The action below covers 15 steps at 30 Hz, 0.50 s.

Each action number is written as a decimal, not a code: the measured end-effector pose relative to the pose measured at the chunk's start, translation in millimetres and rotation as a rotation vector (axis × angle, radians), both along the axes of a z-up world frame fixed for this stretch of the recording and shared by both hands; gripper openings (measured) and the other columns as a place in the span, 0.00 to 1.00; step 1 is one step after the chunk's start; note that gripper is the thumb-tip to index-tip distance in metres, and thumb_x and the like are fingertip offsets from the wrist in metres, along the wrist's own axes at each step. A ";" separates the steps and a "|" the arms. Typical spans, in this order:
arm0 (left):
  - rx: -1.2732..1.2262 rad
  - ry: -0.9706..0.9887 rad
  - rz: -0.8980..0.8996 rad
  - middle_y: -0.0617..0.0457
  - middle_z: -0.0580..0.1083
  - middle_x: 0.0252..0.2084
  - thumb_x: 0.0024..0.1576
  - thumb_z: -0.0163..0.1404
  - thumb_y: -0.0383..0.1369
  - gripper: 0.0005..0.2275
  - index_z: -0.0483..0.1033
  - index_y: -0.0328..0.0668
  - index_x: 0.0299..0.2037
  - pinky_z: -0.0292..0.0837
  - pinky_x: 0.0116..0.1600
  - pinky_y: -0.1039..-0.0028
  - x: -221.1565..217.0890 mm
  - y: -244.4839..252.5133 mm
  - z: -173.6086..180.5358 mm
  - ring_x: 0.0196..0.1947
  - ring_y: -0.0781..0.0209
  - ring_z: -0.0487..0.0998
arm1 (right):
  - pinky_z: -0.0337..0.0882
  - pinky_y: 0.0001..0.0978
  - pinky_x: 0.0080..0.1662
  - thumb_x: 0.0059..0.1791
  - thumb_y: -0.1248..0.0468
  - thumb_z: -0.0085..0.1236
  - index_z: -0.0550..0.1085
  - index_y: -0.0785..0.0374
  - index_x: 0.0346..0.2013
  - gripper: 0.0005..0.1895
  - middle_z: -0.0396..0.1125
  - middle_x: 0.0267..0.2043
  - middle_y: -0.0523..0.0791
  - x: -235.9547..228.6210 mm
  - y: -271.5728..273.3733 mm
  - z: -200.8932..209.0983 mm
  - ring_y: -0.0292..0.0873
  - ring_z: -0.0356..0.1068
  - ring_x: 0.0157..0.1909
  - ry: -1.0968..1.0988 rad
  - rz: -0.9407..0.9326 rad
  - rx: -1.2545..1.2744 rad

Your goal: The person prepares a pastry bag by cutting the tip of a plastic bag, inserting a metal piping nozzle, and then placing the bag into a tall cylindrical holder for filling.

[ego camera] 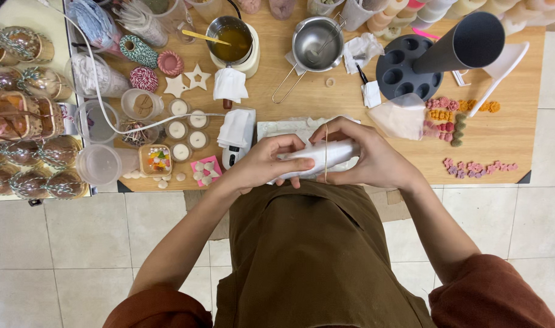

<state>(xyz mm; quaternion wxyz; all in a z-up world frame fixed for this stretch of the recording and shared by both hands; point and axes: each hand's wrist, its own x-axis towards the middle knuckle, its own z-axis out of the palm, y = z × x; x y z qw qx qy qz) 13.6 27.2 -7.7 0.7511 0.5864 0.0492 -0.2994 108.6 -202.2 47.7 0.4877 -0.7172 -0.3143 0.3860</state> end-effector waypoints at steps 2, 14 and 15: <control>0.022 -0.011 0.010 0.51 0.78 0.35 0.57 0.59 0.39 0.13 0.76 0.37 0.42 0.64 0.23 0.81 0.9 0.3 3.2 0.25 0.67 0.81 | 0.71 0.35 0.62 0.38 0.71 0.74 0.70 0.62 0.51 0.29 0.70 0.55 0.44 -0.1 2.5 0.0 0.41 0.72 0.58 -0.089 0.039 0.042; -0.226 0.164 0.169 0.48 0.78 0.37 0.59 0.57 0.38 0.16 0.74 0.34 0.49 0.64 0.24 0.83 -8.5 -12.8 -15.7 0.26 0.69 0.78 | 0.66 0.40 0.59 0.31 0.60 0.81 0.62 0.63 0.48 0.41 0.60 0.52 0.47 -9.0 7.1 -16.0 0.45 0.63 0.58 -0.390 -0.218 0.110; -0.291 0.223 0.247 0.49 0.76 0.37 0.59 0.57 0.38 0.16 0.73 0.35 0.51 0.63 0.24 0.84 -7.8 -15.6 -18.2 0.27 0.70 0.76 | 0.66 0.40 0.61 0.32 0.59 0.81 0.62 0.62 0.48 0.40 0.58 0.53 0.48 -13.9 7.3 -18.2 0.45 0.62 0.60 -0.550 -0.274 0.174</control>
